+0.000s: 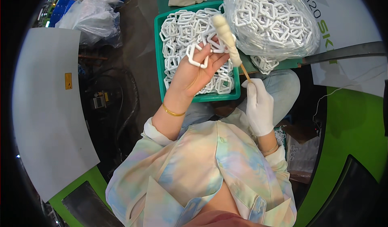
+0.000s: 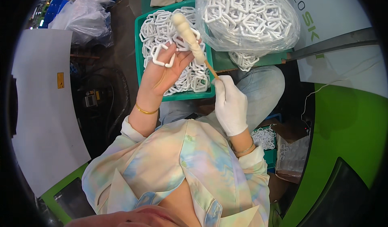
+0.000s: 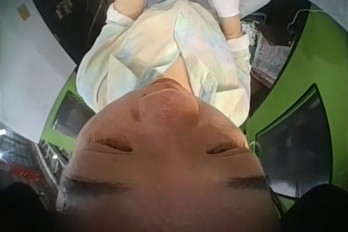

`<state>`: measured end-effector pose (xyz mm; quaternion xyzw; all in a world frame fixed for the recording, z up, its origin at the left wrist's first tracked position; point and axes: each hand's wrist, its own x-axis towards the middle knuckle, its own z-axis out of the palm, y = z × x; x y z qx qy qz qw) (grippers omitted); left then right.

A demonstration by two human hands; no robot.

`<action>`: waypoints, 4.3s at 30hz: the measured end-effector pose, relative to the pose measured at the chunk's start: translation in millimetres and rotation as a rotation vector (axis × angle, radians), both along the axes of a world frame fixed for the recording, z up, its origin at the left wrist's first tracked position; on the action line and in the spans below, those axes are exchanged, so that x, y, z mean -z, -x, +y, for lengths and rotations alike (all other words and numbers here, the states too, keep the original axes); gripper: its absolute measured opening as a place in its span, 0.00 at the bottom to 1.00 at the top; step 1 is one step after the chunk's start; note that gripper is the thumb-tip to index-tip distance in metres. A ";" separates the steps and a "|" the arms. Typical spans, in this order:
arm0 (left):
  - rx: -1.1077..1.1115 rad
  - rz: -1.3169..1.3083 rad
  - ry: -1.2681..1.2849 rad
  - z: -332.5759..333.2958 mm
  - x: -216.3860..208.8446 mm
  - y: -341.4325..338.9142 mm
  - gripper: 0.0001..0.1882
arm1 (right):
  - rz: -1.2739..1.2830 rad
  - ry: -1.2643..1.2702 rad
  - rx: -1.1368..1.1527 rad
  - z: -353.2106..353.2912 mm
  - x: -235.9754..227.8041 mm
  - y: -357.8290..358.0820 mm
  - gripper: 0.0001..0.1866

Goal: Manually assembling white plastic rings onto a rod-like component at a production workstation.

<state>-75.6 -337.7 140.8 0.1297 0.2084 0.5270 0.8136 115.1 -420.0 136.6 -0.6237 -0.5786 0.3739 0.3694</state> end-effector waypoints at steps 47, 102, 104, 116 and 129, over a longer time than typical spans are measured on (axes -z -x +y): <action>-0.012 0.705 -0.358 30.3 -34.2 -34.2 0.20 | 0.215 -0.074 0.052 10.2 -8.8 -4.1 0.11; -0.195 0.805 -0.357 34.6 -17.9 14.4 0.15 | 0.554 0.299 -0.218 9.4 35.0 3.2 0.12; -0.245 0.819 -0.357 32.8 -16.9 11.9 0.15 | 0.214 0.041 -0.134 14.6 39.4 6.0 0.09; -0.057 0.805 -0.417 38.2 -18.4 33.3 0.15 | 1.107 0.721 -0.437 12.9 20.7 -8.6 0.15; -0.240 0.901 -0.376 26.0 -21.2 18.4 0.14 | -0.116 -0.091 -0.056 14.3 37.6 15.8 0.09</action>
